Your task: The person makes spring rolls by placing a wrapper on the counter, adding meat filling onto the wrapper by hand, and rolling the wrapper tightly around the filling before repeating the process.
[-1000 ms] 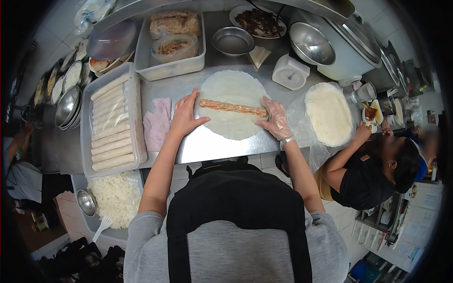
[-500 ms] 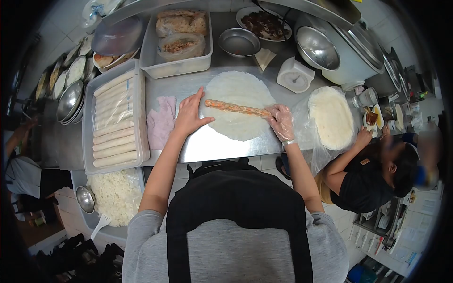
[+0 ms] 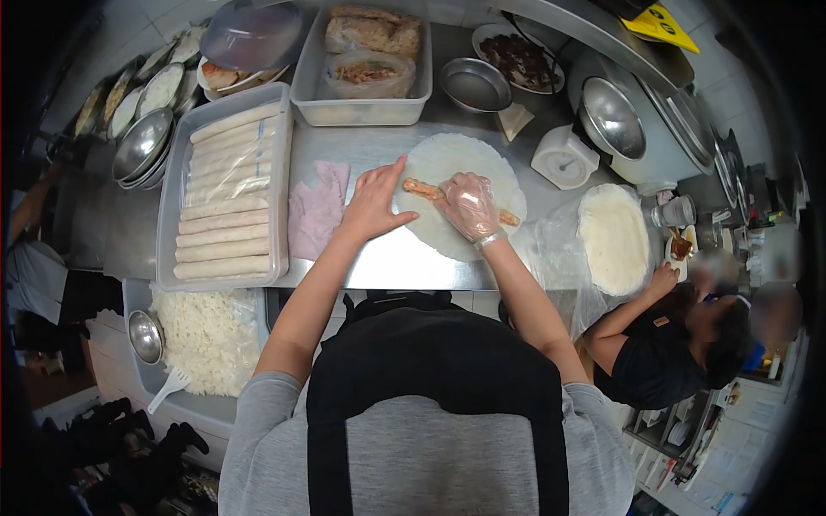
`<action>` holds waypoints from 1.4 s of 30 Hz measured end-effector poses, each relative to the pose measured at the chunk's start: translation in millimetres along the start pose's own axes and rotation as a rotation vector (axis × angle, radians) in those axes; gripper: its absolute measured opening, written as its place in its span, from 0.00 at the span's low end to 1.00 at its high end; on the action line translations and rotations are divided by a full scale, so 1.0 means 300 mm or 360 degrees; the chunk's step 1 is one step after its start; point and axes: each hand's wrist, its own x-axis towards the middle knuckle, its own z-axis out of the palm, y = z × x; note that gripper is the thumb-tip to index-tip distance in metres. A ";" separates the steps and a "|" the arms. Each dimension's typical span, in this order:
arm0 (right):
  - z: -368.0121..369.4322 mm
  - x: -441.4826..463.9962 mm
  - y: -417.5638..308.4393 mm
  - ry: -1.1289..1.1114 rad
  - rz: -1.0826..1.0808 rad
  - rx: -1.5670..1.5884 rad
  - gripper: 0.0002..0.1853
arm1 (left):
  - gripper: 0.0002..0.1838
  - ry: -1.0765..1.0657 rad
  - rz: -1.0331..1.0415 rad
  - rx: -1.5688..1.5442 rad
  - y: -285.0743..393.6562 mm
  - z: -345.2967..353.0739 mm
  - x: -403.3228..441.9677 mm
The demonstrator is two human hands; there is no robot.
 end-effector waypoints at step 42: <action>-0.086 -0.277 0.247 0.0224 0.0373 0.0490 0.17 | 0.64 -0.0062 -0.0056 0.0020 0.009 0.000 0.009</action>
